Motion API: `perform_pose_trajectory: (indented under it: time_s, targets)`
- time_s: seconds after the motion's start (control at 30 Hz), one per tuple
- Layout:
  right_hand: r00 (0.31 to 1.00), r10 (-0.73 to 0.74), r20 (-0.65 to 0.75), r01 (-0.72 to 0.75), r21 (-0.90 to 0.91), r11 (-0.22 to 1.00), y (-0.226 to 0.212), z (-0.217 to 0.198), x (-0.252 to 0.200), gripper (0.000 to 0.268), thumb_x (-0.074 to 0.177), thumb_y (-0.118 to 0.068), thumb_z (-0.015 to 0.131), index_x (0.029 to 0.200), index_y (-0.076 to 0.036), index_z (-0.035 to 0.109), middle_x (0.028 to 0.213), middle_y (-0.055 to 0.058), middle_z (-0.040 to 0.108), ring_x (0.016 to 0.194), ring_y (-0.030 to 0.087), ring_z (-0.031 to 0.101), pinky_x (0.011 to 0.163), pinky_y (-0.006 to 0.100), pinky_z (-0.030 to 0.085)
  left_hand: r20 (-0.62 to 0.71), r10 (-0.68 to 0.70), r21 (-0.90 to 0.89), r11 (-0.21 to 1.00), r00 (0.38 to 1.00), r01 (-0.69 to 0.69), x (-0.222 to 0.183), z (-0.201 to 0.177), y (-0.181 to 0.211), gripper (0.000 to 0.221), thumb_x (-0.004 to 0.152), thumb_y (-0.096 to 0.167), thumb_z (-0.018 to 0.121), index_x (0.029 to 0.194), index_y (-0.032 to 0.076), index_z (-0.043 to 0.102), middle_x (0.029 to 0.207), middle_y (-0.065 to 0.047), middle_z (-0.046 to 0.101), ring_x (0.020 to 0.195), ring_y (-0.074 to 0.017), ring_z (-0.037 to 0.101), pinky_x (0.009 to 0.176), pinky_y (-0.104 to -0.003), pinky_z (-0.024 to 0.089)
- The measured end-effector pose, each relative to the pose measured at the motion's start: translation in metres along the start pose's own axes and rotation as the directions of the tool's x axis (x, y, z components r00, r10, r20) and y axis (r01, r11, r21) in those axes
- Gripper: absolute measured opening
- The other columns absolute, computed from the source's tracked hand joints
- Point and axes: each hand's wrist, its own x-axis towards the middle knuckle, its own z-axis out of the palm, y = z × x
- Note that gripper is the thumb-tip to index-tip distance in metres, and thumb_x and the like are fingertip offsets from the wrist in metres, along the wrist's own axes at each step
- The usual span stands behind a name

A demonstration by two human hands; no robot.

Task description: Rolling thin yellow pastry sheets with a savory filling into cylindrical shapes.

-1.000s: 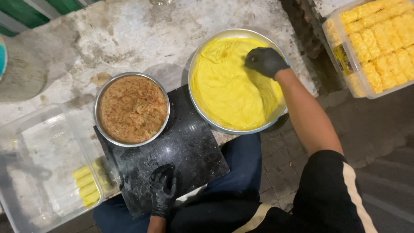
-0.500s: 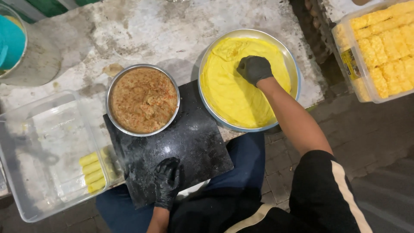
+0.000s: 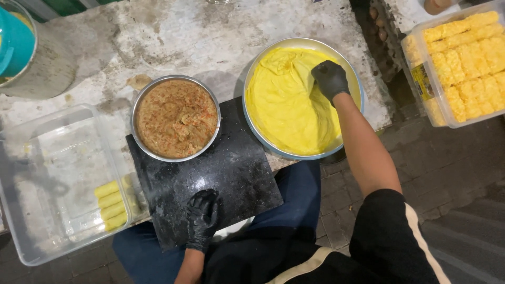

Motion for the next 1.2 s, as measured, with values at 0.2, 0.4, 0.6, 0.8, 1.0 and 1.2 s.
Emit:
perform_pose_trajectory:
  time_s: [0.2,0.4,0.6,0.8,1.0,1.2]
  targets:
    - [0.992,0.117,0.041,-0.123,0.448,0.886,0.002,0.003,0.008,0.016,0.087,-0.014,0.059,0.100,-0.010,0.067,0.096,0.006,0.066,0.072,0.018,0.061,0.065,0.030,0.058,0.016,-0.051,0.010,0.999,0.999,0.050,-0.004,0.001,-0.001,0.022,0.092,0.013,0.055,0.109,0.010,0.070,0.114,-0.008,0.067,0.108,-0.0272,0.061,0.102,-0.041,0.046]
    - [0.921,0.352,0.169,-0.374,0.638,0.673,0.014,0.005,0.027,0.033,0.091,-0.016,0.049,0.108,-0.019,0.077,0.089,0.004,0.068,0.070,0.021,0.060,0.060,0.031,0.052,-0.015,-0.007,0.041,0.999,1.000,0.008,0.001,-0.002,0.006,0.020,0.093,0.012,0.056,0.108,0.009,0.069,0.111,-0.009,0.067,0.105,-0.0283,0.062,0.098,-0.042,0.048]
    - [0.956,0.253,0.151,-0.279,0.186,0.942,-0.003,-0.012,0.016,0.079,0.075,-0.047,0.078,0.141,-0.014,0.052,0.134,0.008,0.058,0.106,0.026,0.061,0.082,0.036,0.054,-0.008,0.013,0.016,1.000,1.000,-0.013,0.001,-0.001,0.002,0.021,0.093,0.012,0.056,0.109,0.007,0.069,0.111,-0.011,0.067,0.105,-0.0296,0.062,0.098,-0.043,0.049]
    - [0.993,0.088,-0.082,-0.056,0.333,0.941,0.040,-0.006,0.068,0.037,0.081,-0.031,0.077,0.115,-0.017,0.071,0.108,0.002,0.071,0.089,0.018,0.065,0.073,0.034,0.052,-0.013,-0.017,0.021,1.000,1.000,0.017,-0.001,0.000,0.002,0.020,0.093,0.013,0.058,0.109,0.009,0.069,0.112,-0.010,0.067,0.105,-0.0286,0.063,0.099,-0.042,0.048]
    - [0.981,0.053,-0.187,0.017,0.357,0.934,0.082,-0.017,0.092,0.017,0.086,-0.024,0.074,0.101,-0.016,0.071,0.091,-0.001,0.067,0.077,0.012,0.058,0.067,0.032,0.049,-0.009,0.008,0.035,0.999,1.000,-0.008,-0.001,-0.001,0.000,0.021,0.092,0.014,0.058,0.109,0.009,0.069,0.113,-0.009,0.066,0.106,-0.0280,0.062,0.098,-0.042,0.049]
    - [0.962,0.120,-0.246,-0.044,0.296,0.954,0.089,-0.064,0.078,0.035,0.089,-0.031,0.069,0.123,-0.021,0.068,0.123,0.002,0.068,0.105,0.023,0.064,0.083,0.038,0.052,-0.021,0.002,0.010,1.000,1.000,-0.002,-0.002,-0.002,0.000,0.020,0.092,0.013,0.057,0.108,0.009,0.069,0.112,-0.009,0.067,0.106,-0.0288,0.062,0.098,-0.042,0.048]
